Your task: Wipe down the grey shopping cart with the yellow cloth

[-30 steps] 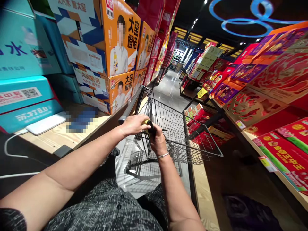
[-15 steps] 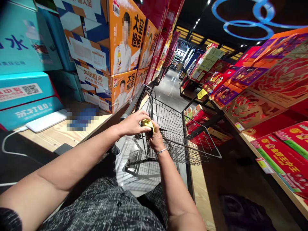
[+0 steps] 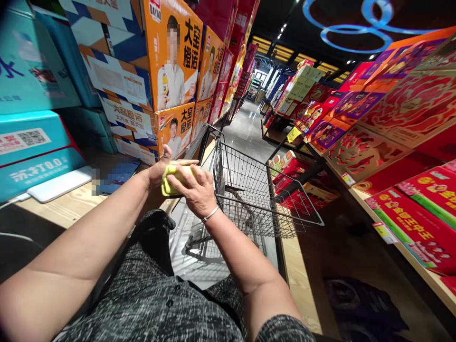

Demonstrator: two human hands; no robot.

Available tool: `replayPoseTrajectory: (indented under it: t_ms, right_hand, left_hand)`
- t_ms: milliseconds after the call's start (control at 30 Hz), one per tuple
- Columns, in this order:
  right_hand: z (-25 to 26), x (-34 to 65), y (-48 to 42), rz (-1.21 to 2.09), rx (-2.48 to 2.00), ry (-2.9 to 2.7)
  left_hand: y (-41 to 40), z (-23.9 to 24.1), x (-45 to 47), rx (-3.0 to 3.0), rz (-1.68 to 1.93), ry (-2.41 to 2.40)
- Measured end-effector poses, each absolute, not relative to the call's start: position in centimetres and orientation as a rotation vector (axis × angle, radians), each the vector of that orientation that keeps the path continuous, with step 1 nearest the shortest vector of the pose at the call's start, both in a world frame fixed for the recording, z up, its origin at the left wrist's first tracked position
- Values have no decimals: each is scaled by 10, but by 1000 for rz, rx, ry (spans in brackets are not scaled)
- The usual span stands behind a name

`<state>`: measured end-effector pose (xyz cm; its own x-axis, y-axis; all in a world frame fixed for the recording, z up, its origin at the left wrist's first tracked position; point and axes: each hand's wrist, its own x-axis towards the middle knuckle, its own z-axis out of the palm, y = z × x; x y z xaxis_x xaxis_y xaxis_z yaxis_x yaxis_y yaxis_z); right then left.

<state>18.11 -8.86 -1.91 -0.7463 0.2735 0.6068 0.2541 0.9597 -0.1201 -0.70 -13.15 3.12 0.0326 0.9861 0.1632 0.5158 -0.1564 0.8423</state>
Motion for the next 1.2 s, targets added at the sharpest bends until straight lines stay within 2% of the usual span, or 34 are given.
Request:
replayPoseTrajectory:
  t_ms: [133, 400, 533, 700, 900, 1067, 1200]
  right_hand:
    - [-39, 180, -92, -236, -341, -2467]
    - [-73, 268, -68, -25, -540, -2486]
    - [-90, 304, -64, -143, -504, -2493]
    - [-73, 268, -78, -274, -525, -2287]
    - [-57, 211, -72, -92, -455, -2366]
    - [-108, 274, -56, 141, -614, -2486]
    - [-146, 343, -56, 53, -668, -2560]
  left_hand:
    - [-128, 31, -10, 1753, 1018, 1381]
    - [-121, 14, -14, 2500, 764, 1662]
    - [-125, 13, -12, 2581, 595, 1868]
    - [-128, 10, -4, 2603, 638, 1998]
    - [-133, 8, -2, 2573, 682, 2086]
    - [-131, 11, -5, 2605, 635, 2068]
    - [-134, 19, -4, 2584, 510, 2124]
